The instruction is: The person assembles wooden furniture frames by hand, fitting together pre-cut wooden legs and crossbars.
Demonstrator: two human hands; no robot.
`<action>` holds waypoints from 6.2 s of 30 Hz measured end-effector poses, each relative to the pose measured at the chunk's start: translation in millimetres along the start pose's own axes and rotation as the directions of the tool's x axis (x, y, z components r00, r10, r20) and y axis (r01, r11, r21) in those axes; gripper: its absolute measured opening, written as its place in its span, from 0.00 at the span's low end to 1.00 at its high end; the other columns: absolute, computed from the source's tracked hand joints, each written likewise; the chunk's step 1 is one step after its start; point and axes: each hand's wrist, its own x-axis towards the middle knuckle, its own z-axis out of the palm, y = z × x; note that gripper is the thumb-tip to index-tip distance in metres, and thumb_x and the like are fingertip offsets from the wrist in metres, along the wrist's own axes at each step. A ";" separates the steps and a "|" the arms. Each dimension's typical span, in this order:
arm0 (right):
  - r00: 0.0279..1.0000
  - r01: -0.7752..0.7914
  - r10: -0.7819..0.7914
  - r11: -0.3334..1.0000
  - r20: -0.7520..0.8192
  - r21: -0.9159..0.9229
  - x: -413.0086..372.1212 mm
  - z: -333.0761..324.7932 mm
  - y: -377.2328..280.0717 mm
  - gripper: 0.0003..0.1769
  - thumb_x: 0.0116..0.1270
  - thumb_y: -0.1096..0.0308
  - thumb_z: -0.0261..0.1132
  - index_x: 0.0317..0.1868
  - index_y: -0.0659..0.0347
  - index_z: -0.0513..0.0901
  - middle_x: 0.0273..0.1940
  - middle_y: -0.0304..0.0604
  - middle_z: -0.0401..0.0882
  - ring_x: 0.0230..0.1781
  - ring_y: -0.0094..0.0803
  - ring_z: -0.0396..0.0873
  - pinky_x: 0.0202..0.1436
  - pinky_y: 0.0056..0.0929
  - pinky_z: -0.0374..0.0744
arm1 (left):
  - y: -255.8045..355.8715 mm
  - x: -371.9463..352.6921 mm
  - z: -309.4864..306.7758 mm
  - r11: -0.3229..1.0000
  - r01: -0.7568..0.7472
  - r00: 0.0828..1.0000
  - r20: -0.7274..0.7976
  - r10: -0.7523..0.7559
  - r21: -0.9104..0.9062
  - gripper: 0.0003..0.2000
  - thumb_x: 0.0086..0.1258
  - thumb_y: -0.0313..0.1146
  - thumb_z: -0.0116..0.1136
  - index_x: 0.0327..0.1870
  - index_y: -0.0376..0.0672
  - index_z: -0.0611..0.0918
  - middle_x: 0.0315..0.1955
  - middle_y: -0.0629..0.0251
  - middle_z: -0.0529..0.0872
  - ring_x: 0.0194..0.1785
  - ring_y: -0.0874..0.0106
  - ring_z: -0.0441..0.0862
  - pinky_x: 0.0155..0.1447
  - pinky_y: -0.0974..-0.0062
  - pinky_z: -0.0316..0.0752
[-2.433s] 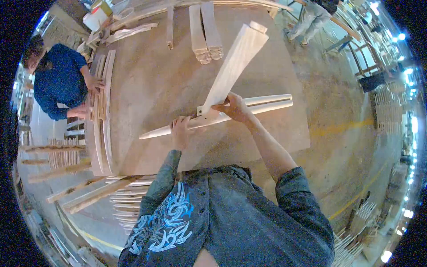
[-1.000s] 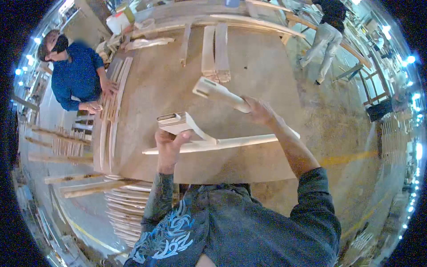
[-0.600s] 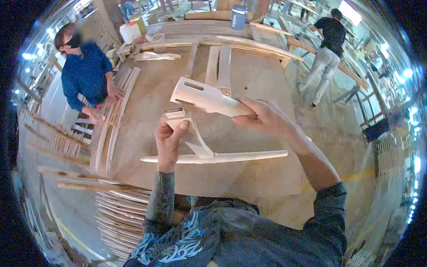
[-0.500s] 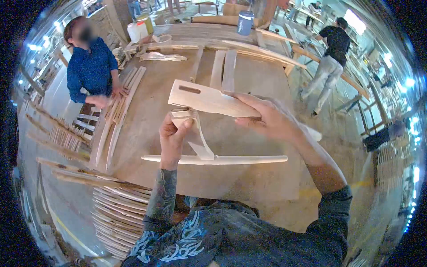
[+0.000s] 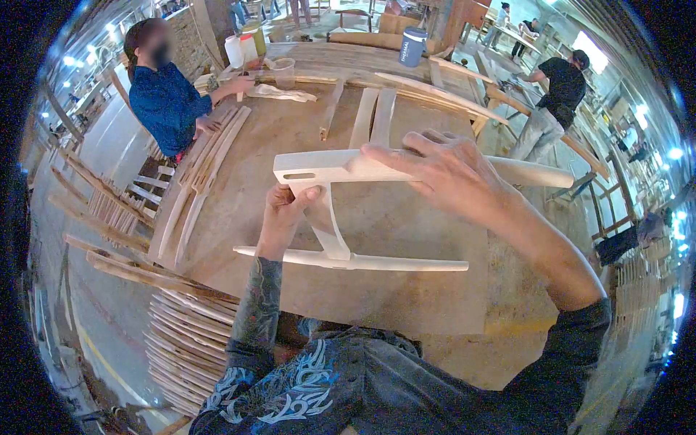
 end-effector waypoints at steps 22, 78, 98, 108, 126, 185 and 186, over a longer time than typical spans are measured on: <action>0.986 -0.096 0.015 0.870 0.168 0.484 29.6 -3.3 -22.6 0.35 0.58 0.71 0.67 0.68 0.42 0.72 0.43 0.47 0.80 0.43 0.49 0.79 0.48 0.44 0.77 | 84.4 89.2 32.9 0.225 -0.680 0.726 0.683 0.077 0.698 0.19 0.71 0.31 0.50 0.61 0.35 0.74 0.52 0.49 0.81 0.54 0.52 0.79 0.59 0.62 0.73; -0.017 -0.411 0.987 -0.151 0.158 0.899 -747.6 59.9 235.8 0.25 0.75 0.54 0.59 0.62 0.63 0.71 0.45 0.38 0.79 0.43 0.24 0.78 0.44 0.25 0.78 | -217.4 59.1 563.1 0.941 0.256 0.952 0.111 -0.284 0.220 0.30 0.81 0.55 0.32 0.72 0.41 0.63 0.63 0.63 0.73 0.64 0.69 0.71 0.69 0.70 0.65; 0.263 -0.465 0.941 -0.067 0.210 0.883 -595.1 173.1 678.0 0.34 0.70 0.59 0.62 0.71 0.67 0.62 0.65 0.47 0.69 0.64 0.36 0.71 0.67 0.35 0.69 | -353.3 348.4 594.3 0.957 0.270 0.942 -0.178 -0.285 -0.105 0.28 0.76 0.61 0.39 0.64 0.48 0.70 0.49 0.67 0.80 0.52 0.73 0.78 0.57 0.70 0.74; 0.740 -0.192 0.598 0.626 -0.307 0.756 -287.8 229.8 931.1 0.21 0.76 0.55 0.56 0.60 0.60 0.74 0.49 0.35 0.77 0.52 0.22 0.71 0.57 0.23 0.69 | -417.0 440.7 601.0 0.998 0.003 0.724 -0.688 0.044 0.067 0.29 0.79 0.60 0.33 0.64 0.43 0.67 0.53 0.64 0.75 0.58 0.70 0.73 0.64 0.68 0.68; 0.946 -0.265 0.290 0.447 0.142 0.854 240.0 697.9 1004.2 0.25 0.61 0.45 0.68 0.48 0.56 0.84 0.47 0.49 0.85 0.51 0.40 0.82 0.56 0.36 0.76 | -553.7 679.4 364.2 0.951 0.143 0.268 -0.936 0.230 0.275 0.28 0.80 0.52 0.42 0.67 0.36 0.68 0.55 0.61 0.77 0.55 0.71 0.75 0.58 0.72 0.71; 0.394 -0.009 -0.865 -0.340 -0.310 0.940 -373.0 184.6 -143.0 0.14 0.66 0.63 0.65 0.49 0.57 0.84 0.48 0.46 0.85 0.35 0.34 0.84 0.43 0.32 0.82 | -596.9 -506.1 788.3 0.089 0.885 -0.411 -0.857 -0.311 -0.457 0.20 0.66 0.45 0.57 0.53 0.43 0.83 0.43 0.53 0.87 0.45 0.54 0.85 0.51 0.61 0.79; 0.417 0.018 -0.827 -0.408 -0.378 0.913 -363.8 175.1 -146.2 0.14 0.67 0.63 0.65 0.50 0.57 0.84 0.49 0.46 0.85 0.35 0.35 0.84 0.42 0.32 0.82 | -568.7 -527.7 759.2 -0.019 0.930 -0.358 -0.891 -0.279 -0.367 0.19 0.66 0.45 0.57 0.53 0.43 0.83 0.43 0.53 0.87 0.45 0.54 0.85 0.51 0.61 0.79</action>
